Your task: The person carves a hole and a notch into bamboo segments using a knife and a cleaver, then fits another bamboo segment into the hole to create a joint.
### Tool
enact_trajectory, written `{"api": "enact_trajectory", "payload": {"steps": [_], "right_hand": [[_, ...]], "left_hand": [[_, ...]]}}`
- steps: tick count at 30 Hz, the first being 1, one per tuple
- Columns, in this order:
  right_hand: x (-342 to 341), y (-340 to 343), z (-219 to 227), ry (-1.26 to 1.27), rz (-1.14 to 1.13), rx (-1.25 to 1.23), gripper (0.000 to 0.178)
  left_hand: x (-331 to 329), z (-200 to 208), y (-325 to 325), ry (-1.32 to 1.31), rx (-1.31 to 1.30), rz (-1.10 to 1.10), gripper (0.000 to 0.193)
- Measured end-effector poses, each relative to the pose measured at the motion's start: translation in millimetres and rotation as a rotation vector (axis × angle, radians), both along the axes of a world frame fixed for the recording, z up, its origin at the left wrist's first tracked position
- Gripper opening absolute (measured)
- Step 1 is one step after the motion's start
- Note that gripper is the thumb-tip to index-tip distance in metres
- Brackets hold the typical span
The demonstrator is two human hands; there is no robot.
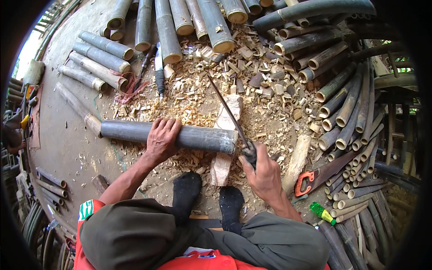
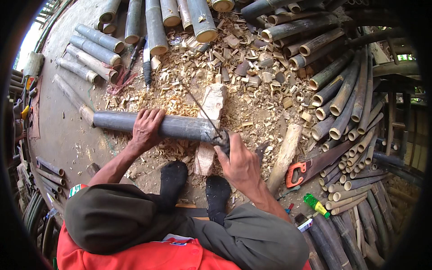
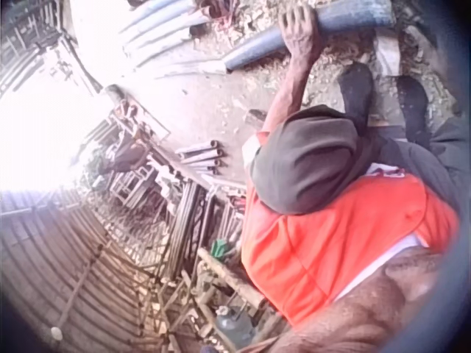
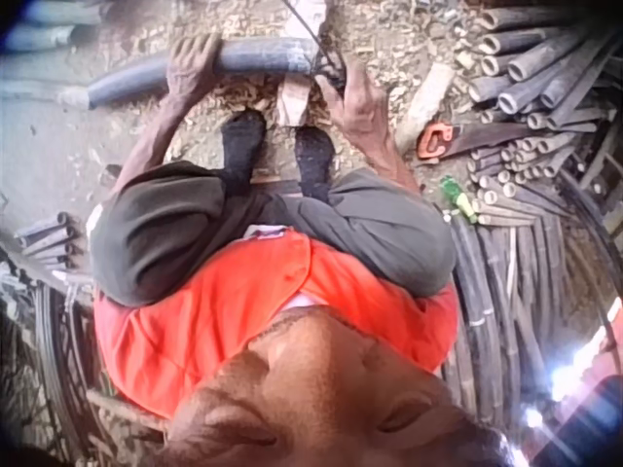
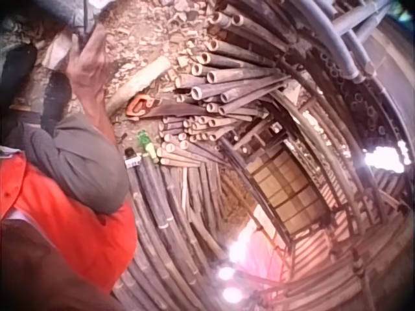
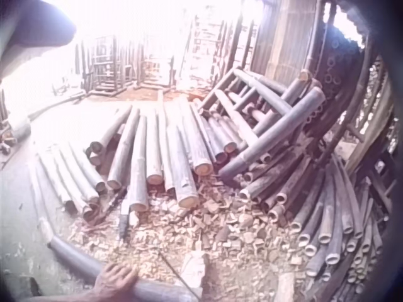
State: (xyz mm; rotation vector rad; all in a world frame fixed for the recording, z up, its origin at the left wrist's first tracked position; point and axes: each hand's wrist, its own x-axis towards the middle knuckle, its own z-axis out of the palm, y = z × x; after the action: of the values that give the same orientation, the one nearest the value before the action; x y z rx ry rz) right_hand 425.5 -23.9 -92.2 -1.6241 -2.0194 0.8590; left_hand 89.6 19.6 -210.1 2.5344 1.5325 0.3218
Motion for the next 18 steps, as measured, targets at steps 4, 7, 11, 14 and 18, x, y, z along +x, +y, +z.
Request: {"api": "enact_trajectory", "payload": {"steps": [4,7,11,14,18], "right_hand": [[26,-10,-59,-0.005,0.018,0.075,0.026],[44,-1,-84,-0.356,0.016,-0.402,0.028],[11,3,-16,-0.106,0.0,-0.222,0.035],[4,4,1,0.061,0.025,0.201,0.037],[25,-5,-84,-0.215,-0.026,-0.234,0.031]], "left_hand": [[15,-7,3,-0.006,0.044,0.0,0.067],[12,-5,9,-0.002,0.084,0.005,0.065],[6,-5,-2,-0.004,0.093,0.032,0.059],[7,-7,-3,-0.013,0.115,0.029,0.054],[10,-13,-1,0.039,0.128,0.027,0.061]]}}
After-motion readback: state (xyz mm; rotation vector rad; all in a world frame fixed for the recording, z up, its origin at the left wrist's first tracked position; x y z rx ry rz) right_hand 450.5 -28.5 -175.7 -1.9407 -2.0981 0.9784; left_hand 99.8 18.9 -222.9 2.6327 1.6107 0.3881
